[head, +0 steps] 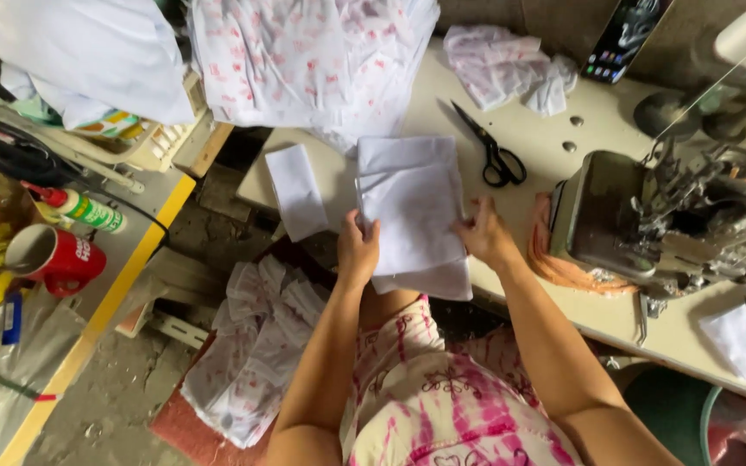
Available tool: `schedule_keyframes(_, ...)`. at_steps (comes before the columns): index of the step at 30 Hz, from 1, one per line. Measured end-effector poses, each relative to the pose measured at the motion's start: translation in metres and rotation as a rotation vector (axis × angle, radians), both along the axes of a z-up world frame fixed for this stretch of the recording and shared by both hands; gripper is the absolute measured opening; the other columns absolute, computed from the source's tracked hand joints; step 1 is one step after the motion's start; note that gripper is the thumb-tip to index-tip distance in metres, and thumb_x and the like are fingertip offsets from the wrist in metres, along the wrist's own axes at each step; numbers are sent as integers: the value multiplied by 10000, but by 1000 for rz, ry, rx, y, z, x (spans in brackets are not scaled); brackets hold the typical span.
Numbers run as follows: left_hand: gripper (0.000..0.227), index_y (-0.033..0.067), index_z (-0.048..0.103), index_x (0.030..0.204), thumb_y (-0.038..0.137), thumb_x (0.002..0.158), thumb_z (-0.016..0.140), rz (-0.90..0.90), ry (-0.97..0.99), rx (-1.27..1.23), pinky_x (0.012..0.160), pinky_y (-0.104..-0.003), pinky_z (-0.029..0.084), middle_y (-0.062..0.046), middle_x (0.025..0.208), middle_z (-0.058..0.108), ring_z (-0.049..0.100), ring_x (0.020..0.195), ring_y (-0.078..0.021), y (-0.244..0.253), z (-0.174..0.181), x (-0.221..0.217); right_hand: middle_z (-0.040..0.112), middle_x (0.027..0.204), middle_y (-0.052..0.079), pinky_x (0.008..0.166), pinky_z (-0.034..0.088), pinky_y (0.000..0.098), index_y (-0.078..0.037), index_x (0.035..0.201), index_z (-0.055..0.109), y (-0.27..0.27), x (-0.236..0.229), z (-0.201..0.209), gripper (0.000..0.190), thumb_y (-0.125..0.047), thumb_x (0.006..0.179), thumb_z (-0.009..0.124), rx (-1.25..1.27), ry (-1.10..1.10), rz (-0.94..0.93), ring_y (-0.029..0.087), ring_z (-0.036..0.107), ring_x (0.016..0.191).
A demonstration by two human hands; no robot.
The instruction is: The person uses scissors to trim the edges of a white cloth on a table. They fold the cloth multiple times, smooth it out, and cut along the folded edges to create smaller pieces. The person also handles a stack of similar white cloths with red patterns nearby.
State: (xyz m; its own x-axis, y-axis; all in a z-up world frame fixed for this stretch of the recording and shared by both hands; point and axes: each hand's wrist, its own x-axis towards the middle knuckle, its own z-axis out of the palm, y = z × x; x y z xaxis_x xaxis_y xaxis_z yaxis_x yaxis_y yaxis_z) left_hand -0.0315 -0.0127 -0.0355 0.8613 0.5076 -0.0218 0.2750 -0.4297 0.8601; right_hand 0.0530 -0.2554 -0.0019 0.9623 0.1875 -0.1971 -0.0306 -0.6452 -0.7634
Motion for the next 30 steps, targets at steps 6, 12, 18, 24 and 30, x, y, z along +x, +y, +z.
schedule_keyframes(6, 515, 13, 383, 1402, 85, 933, 582, 61, -3, 344, 898, -460, 547, -240, 1106, 606, 654, 1059, -428, -17, 20, -8, 724, 922, 110, 438, 619, 332, -114, 1294, 458, -3, -1, -22, 616, -298, 811, 792, -76, 3, -16, 261, 724, 688)
schedule_keyframes(12, 329, -9, 576, 1289, 39, 965, 545, -501, -397, 424, 1051, -502, 447, -268, 1321, 595, 531, 1294, -432, -76, 47, 10, 593, 1287, 267, 1021, 505, 476, 3, 1317, 524, 33, -25, -13, 420, -233, 973, 572, -516, -694, 152, 411, 576, 1238)
schedule_keyframes(18, 673, -53, 250, 1539, 385, 1034, 331, -334, 218, 676, 1221, -505, 108, -308, 1600, 226, 171, 1512, -421, -44, 38, 34, 199, 1642, 153, 1149, 212, 646, -100, 1576, 261, 37, -40, 0, 705, -446, 982, 417, -512, -484, 411, 356, 210, 1508)
schedule_keyframes(24, 677, 7, 219, 1554, 424, 1027, 295, -20, 425, 585, 1182, -631, 87, -262, 1642, 93, -15, 1535, -414, -14, 6, 61, 182, 1657, 154, 1149, 134, 687, -90, 1588, 230, 37, -43, 11, 736, -549, 1017, 302, -539, -409, 415, 358, 181, 1517)
schedule_keyframes(30, 552, -34, 480, 1428, 43, 890, 571, -553, -618, 613, 1143, -510, 341, -341, 1377, 529, 467, 1348, -467, -52, -3, 112, 177, 1656, 147, 1148, 135, 685, -76, 1583, 218, 34, -43, 1, 777, -609, 1019, 261, -597, -435, 401, 342, 178, 1520)
